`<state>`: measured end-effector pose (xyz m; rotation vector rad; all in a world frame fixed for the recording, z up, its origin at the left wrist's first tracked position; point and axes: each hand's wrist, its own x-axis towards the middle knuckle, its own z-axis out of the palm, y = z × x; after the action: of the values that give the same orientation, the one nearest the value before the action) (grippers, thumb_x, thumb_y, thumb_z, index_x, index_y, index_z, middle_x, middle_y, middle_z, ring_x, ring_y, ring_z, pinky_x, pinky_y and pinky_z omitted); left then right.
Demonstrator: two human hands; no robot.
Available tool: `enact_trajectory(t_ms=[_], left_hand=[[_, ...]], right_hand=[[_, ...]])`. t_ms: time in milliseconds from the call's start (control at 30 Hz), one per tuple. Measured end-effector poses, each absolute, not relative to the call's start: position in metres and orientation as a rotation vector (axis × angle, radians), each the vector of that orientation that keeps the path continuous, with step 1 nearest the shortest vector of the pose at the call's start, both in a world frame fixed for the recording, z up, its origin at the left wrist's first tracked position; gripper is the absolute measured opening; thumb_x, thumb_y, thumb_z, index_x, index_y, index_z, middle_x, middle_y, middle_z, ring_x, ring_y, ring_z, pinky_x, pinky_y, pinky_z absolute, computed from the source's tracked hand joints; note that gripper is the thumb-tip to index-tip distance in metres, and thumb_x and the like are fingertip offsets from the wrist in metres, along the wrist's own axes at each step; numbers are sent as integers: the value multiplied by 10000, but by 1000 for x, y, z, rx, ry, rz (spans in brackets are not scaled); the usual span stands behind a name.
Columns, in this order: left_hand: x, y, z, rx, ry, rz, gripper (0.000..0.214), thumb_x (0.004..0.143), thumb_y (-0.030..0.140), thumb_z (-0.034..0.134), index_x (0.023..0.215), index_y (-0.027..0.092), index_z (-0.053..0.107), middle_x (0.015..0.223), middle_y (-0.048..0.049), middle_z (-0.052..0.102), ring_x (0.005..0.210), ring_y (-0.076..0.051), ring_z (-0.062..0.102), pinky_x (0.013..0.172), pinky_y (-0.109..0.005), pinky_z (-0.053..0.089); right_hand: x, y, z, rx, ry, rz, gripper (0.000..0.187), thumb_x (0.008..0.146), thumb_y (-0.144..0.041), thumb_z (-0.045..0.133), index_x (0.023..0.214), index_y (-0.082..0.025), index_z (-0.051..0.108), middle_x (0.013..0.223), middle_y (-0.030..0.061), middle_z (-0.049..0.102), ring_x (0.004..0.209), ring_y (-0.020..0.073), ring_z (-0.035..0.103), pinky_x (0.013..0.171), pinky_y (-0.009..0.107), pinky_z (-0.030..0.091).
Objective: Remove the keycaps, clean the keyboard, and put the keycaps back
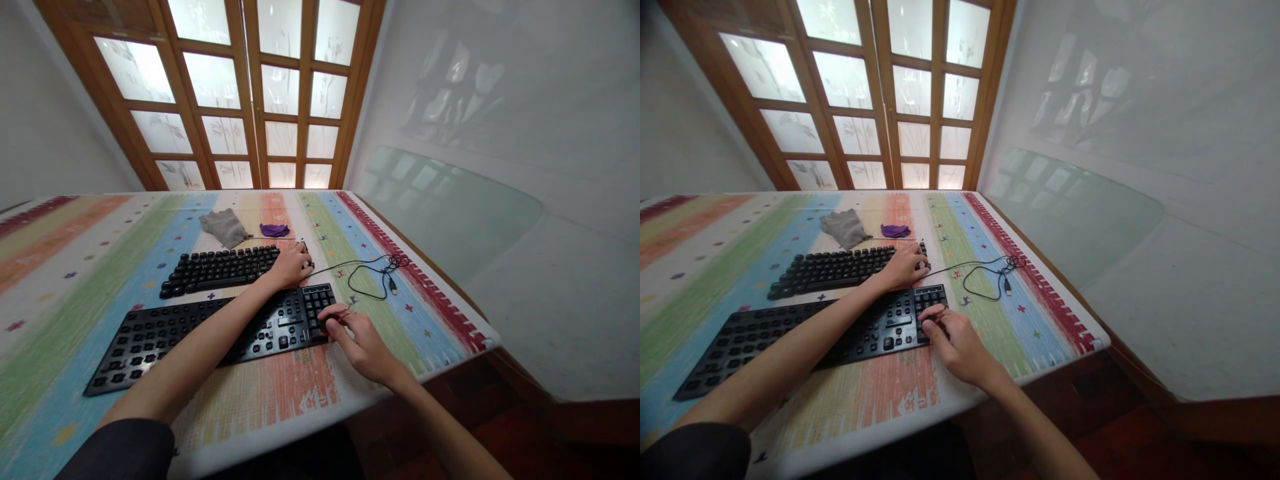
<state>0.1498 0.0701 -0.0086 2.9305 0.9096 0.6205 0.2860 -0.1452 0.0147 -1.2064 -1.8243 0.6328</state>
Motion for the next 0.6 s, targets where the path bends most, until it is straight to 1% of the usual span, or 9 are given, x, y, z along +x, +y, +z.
enact_trajectory(t_ms=[133,400,500,600], left_hand=[[149,72,-11,2932,964,622,219,833,287,610,888,127,750,916,-99,567,927,-245,514,863,-380,428],[146,75,-10,2946,999,586,205,798,266,606,873,136,746,939,-105,584,937,-251,530,865,-380,435],[146,75,-9,2946,995,577,208,802,267,594,861,136,745,932,-108,581,937,-254,530,863,-384,436],[147,75,-9,2947,998,572,209,804,270,589,852,137,743,935,-109,582,936,-255,531,865,-387,437]], right_hand=[[278,-148,14,-1187,-1874,654,216,989,-302,431,1003,-185,612,907,63,675,825,175,636,778,290,486],[259,-148,3,-1169,-1928,687,165,960,-250,478,1013,-167,610,843,46,668,730,156,618,716,273,480],[254,-147,-1,-1171,-1908,657,154,956,-237,477,975,-168,613,816,44,667,723,157,625,711,271,482],[252,-147,-3,-1173,-1869,591,162,957,-223,461,923,-172,611,858,57,683,746,159,638,718,271,486]])
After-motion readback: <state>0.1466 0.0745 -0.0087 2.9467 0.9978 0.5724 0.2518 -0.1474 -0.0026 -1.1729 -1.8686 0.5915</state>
